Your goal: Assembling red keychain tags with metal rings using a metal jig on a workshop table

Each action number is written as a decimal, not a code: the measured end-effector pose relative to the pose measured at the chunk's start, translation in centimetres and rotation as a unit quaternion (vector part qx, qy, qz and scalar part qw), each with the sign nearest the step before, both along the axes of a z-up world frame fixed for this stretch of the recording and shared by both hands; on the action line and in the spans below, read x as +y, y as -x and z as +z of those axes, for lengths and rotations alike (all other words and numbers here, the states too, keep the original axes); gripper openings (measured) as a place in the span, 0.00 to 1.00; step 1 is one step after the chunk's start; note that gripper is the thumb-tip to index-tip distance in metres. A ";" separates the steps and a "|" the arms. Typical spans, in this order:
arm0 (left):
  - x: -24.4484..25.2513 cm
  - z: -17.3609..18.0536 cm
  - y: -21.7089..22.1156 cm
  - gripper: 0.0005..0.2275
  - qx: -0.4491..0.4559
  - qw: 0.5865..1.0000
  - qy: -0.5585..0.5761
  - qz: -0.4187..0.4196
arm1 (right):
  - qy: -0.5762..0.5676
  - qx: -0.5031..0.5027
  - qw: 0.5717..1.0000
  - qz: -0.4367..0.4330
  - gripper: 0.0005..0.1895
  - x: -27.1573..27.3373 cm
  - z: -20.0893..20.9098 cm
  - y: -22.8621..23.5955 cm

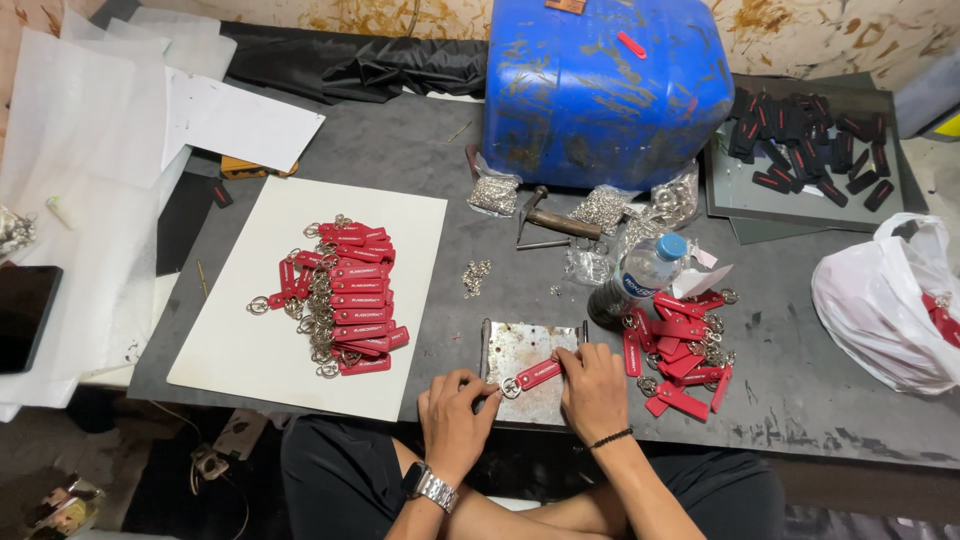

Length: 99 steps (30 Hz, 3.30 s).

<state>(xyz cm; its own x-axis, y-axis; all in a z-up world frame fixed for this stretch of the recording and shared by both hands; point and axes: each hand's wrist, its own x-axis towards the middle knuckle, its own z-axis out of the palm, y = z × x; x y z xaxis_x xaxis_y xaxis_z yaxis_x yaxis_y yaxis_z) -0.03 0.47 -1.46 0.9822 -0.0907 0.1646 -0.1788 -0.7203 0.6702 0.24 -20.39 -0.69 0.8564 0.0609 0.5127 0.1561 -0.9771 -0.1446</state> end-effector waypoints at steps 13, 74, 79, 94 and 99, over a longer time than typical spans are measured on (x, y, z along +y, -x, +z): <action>0.0 0.2 0.2 0.07 0.024 0.999 -0.020 0.007 | 0.075 -0.020 0.997 -0.032 0.14 2.1 0.3 2.6; 17.9 4.7 -18.3 0.06 -0.063 0.987 0.023 0.146 | -0.778 0.275 0.564 0.007 0.16 19.5 5.4 -18.6; 18.9 5.1 -19.1 0.14 -0.050 0.980 -0.090 0.168 | -0.688 0.230 0.688 -0.017 0.14 18.8 3.1 -20.0; 7.8 7.6 -5.3 0.09 -0.044 0.980 0.188 0.054 | -0.867 0.256 0.426 -0.028 0.18 10.9 -0.2 -5.0; 2.7 7.1 -2.4 0.09 0.100 0.959 0.267 0.004 | -0.883 0.266 0.387 0.010 0.18 8.6 -1.7 -0.4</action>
